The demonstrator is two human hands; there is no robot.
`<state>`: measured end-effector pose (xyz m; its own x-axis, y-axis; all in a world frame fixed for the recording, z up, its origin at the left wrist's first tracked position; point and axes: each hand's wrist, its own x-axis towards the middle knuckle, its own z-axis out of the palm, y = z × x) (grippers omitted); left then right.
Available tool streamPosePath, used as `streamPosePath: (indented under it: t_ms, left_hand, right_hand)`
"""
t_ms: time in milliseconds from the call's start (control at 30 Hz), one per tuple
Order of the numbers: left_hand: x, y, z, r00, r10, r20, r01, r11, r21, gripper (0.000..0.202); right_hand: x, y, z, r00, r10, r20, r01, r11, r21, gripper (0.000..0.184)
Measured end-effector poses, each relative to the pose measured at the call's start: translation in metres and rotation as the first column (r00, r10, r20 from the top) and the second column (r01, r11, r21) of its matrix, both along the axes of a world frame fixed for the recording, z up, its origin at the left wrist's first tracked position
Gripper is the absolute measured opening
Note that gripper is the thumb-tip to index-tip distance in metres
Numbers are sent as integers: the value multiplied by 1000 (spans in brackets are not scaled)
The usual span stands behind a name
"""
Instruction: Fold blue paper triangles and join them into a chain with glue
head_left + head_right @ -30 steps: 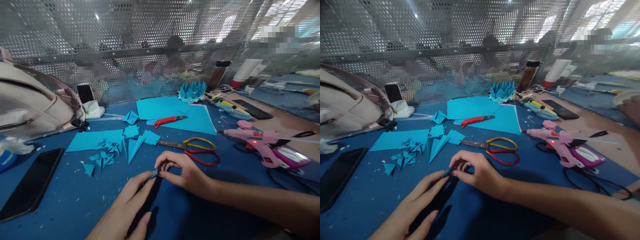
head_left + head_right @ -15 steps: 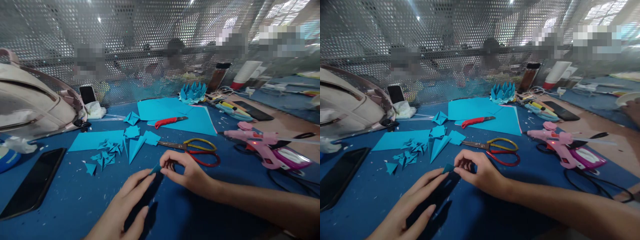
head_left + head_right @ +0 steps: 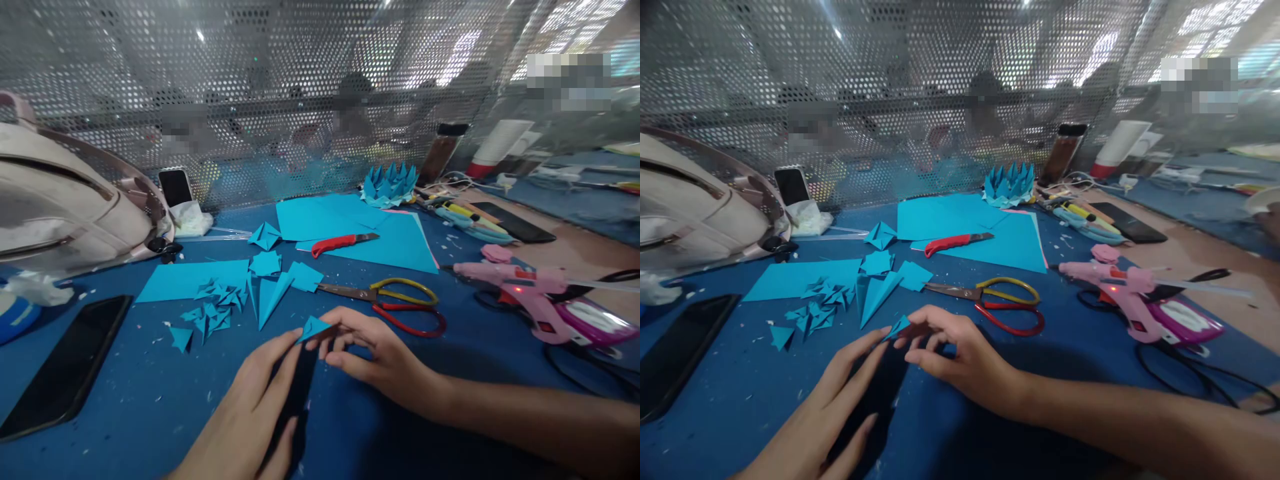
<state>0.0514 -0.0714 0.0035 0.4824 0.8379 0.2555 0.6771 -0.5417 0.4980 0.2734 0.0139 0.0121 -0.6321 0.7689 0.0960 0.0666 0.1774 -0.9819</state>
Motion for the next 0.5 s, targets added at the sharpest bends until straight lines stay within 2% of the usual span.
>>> streamPosePath:
  t_ms: [200,367,500]
  left_hand:
    - [2,3,-16,992,-92,-88,104,984,147,83]
    - [6,3,-27,981,-161,-113,175,977,124,89]
    - [4,6,-23,980,-193,-52,198,972,128,82]
  right_hand:
    - [-4,1,0,999,19,-36,-21,998,-66,20]
    - [-6,-1,3,999,38,-6,-38,999,-15,17]
    - [-5,2,1,998,16,66,-20,998,51,12]
